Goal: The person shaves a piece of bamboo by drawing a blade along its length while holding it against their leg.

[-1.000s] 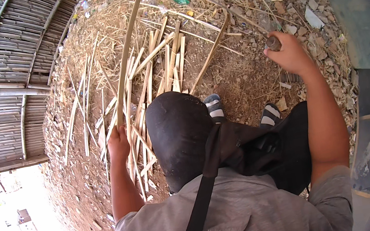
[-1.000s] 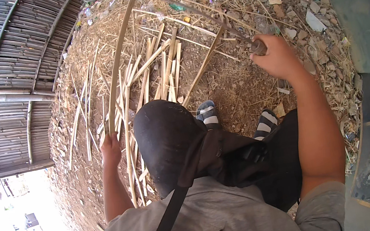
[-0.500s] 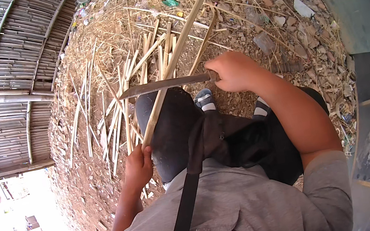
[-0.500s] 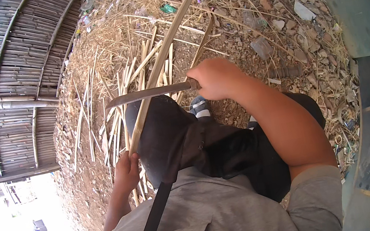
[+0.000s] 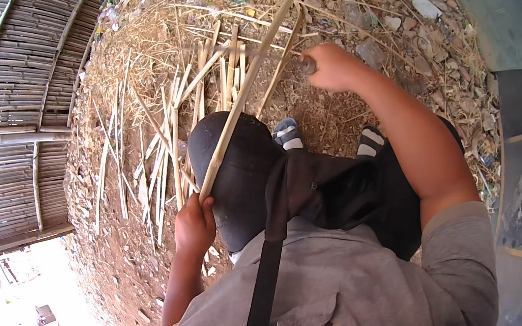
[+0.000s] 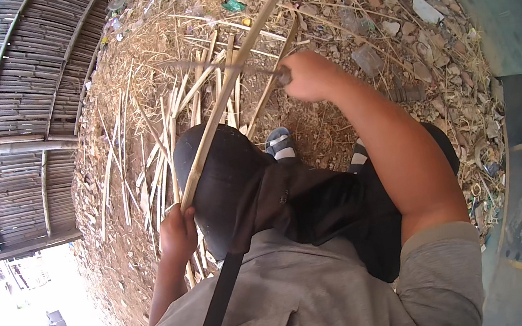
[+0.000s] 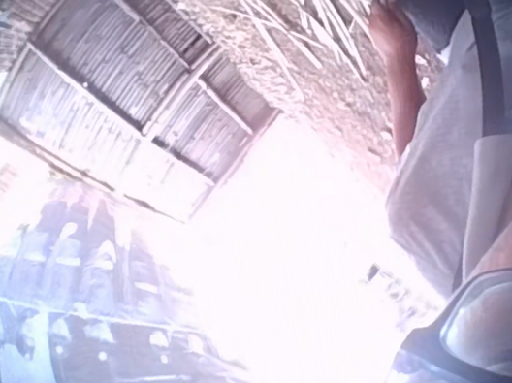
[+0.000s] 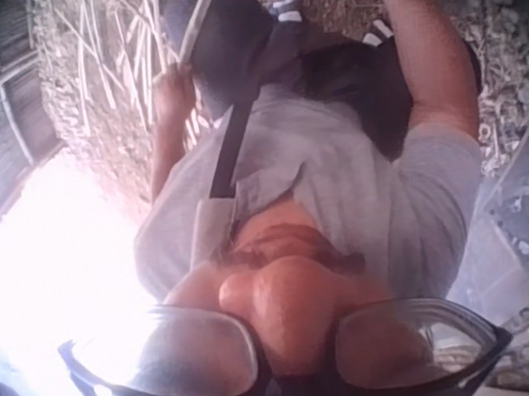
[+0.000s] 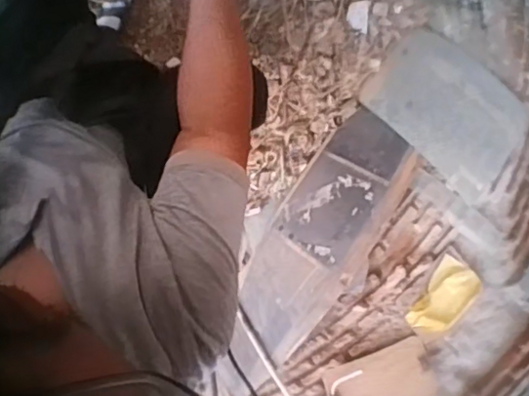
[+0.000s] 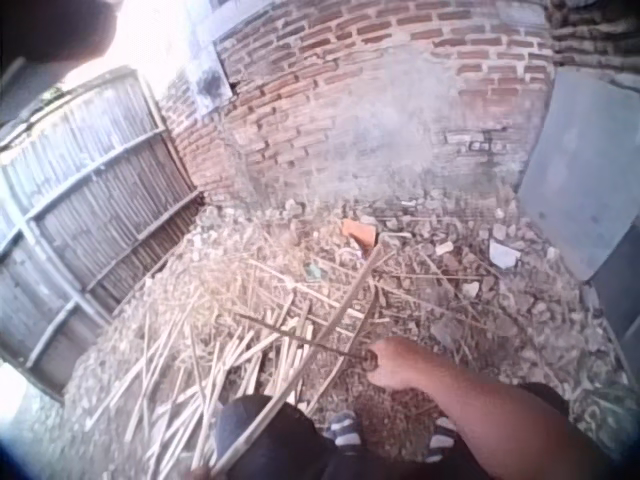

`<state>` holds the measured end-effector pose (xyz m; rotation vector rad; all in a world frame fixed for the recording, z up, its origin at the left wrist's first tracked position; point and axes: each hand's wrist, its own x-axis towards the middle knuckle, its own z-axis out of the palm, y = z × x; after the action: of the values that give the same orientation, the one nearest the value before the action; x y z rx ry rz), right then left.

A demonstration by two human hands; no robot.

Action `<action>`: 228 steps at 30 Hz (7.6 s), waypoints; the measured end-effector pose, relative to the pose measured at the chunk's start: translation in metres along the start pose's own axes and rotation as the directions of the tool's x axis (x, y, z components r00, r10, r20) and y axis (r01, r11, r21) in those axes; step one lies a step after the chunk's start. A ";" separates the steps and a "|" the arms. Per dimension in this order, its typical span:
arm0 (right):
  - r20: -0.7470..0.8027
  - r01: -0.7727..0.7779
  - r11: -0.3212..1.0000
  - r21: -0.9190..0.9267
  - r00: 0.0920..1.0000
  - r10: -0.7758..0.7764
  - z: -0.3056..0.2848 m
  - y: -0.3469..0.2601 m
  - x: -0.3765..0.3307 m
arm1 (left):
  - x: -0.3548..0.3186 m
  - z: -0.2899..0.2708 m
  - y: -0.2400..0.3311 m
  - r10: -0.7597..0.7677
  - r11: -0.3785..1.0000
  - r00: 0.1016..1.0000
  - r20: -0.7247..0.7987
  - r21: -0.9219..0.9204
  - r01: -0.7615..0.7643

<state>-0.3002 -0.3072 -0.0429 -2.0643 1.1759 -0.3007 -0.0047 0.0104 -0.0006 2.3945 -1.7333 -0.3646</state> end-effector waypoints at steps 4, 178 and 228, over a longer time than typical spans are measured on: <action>0.010 -0.075 0.997 -0.033 0.997 0.075 -0.019 -0.013 -0.008 | 0.003 -0.017 0.003 -0.044 0.999 0.994 0.099 -0.018 0.046; 0.299 0.135 0.966 -0.220 0.952 -0.065 -0.025 -0.006 -0.011 | 0.020 -0.022 0.008 0.000 0.990 0.949 0.316 -0.135 0.045; 0.240 0.025 0.987 -0.160 0.971 0.014 -0.022 0.005 -0.011 | 0.013 -0.023 0.017 0.007 0.993 0.964 0.267 -0.112 0.023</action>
<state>-0.3212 -0.3099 -0.0297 -2.1723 1.0758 0.0449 -0.0097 -0.0071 0.0243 2.3603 -1.7523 -0.7993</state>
